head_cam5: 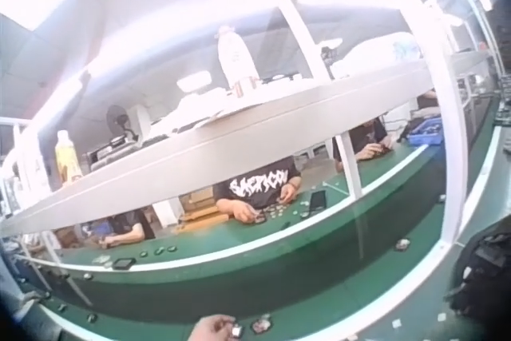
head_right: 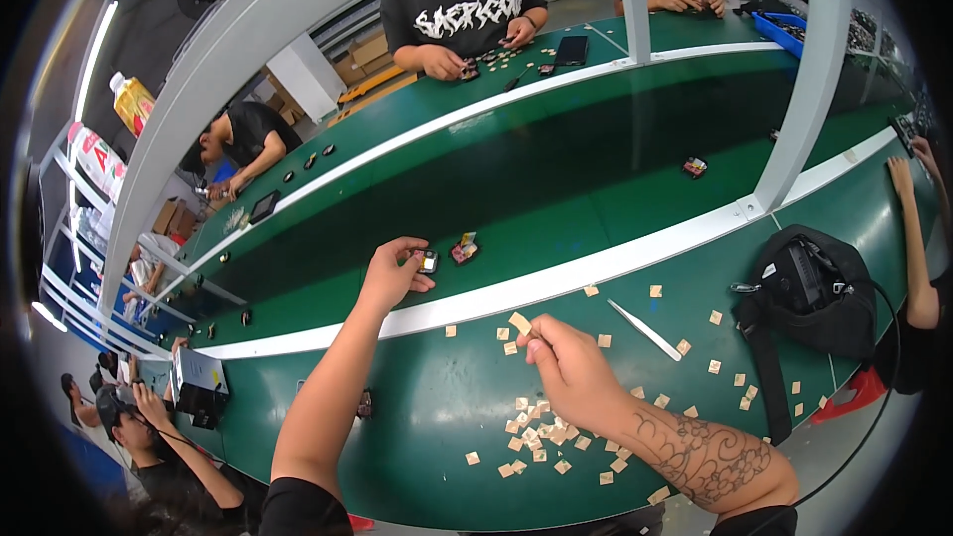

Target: The person is assembling small electronic components or microchips onto printed circuit boards or similar sub-assemblies at an industrial workstation.

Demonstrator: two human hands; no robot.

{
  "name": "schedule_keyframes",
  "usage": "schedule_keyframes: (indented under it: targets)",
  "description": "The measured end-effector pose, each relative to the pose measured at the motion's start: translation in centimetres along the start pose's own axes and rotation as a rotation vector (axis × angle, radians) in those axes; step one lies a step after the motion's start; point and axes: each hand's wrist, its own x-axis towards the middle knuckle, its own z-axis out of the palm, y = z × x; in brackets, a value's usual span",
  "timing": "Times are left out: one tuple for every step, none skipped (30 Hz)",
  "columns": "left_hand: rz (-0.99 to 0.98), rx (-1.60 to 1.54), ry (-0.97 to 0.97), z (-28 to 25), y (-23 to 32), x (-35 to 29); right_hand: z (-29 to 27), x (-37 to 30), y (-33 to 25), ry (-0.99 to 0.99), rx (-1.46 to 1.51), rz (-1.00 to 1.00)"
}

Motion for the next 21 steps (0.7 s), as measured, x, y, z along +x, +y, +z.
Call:
schedule_keyframes:
  targets:
    - [0.02, 0.074, 0.023, -0.2, 0.1, 0.6, -0.2, 0.1, -0.4, -0.036, -0.023, 0.028]
    - [0.027, 0.082, 0.018, -0.3, 0.0, 0.9, -0.4, 0.2, -0.6, -0.073, -0.046, 0.056]
    - [0.083, 0.088, 0.074, 0.1, 0.2, 1.1, -0.8, 0.2, -0.6, -0.077, -0.082, 0.043]
    - [0.138, 0.092, 0.13, 0.5, 0.3, 1.3, -1.0, 0.3, -0.7, -0.059, -0.087, 0.047]
    - [0.15, 0.094, 0.161, 0.6, 0.2, 1.7, -1.0, 0.5, -0.6, -0.07, -0.085, 0.017]
    - [0.153, 0.127, 0.178, 0.8, 0.1, 1.9, -1.1, 0.4, -0.5, -0.077, -0.091, -0.006]
    - [0.146, 0.126, 0.181, 0.6, -0.1, 2.2, -1.1, 0.4, -0.1, -0.083, -0.119, -0.047]
    - [0.139, 0.125, 0.185, 0.5, -0.4, 2.5, -1.0, 0.3, 0.1, -0.061, -0.131, -0.039]
    - [0.139, 0.109, 0.197, 0.1, -0.8, 2.6, -0.7, 0.3, 0.1, -0.071, -0.123, -0.073]
    - [0.139, 0.09, 0.209, -0.1, -1.3, 2.9, -0.6, 0.3, 0.2, -0.083, -0.119, -0.106]
    - [0.153, 0.077, 0.212, -0.5, -1.9, 3.3, -0.6, 0.3, 0.2, -0.103, -0.123, -0.093]
    - [0.131, 0.051, 0.214, -1.1, -2.6, 3.6, -0.3, 0.4, 0.5, -0.103, -0.139, -0.092]
    - [0.112, 0.063, 0.206, -1.1, -2.4, 3.5, -0.2, 0.3, 0.9, -0.094, -0.131, -0.113]
    - [0.093, 0.075, 0.2, -1.1, -2.2, 3.4, -0.3, 0.4, 1.1, -0.086, -0.122, -0.135]
    - [0.087, 0.074, 0.199, -1.0, -1.6, 3.0, -0.4, 0.3, 0.9, -0.099, -0.117, -0.111]
    - [0.081, 0.077, 0.205, -1.1, -1.0, 2.7, -0.3, 0.4, 0.8, -0.096, -0.134, -0.107]
    - [0.09, 0.105, 0.194, -1.0, -0.9, 2.5, -0.4, 0.4, 0.7, -0.109, -0.143, -0.096]
    - [0.094, 0.095, 0.194, -1.0, -0.7, 2.3, -0.3, 0.4, 0.6, -0.126, -0.146, -0.089]
    - [0.109, 0.141, 0.206, -1.0, -0.5, 2.0, -0.2, 0.3, 0.9, -0.138, -0.147, -0.056]
    - [0.125, 0.189, 0.219, -0.9, -0.4, 1.9, -0.2, 0.4, 0.9, -0.14, -0.156, -0.059]
    - [0.127, 0.182, 0.225, -1.0, -0.7, 1.8, -0.1, 0.4, 0.8, -0.146, -0.151, -0.058]
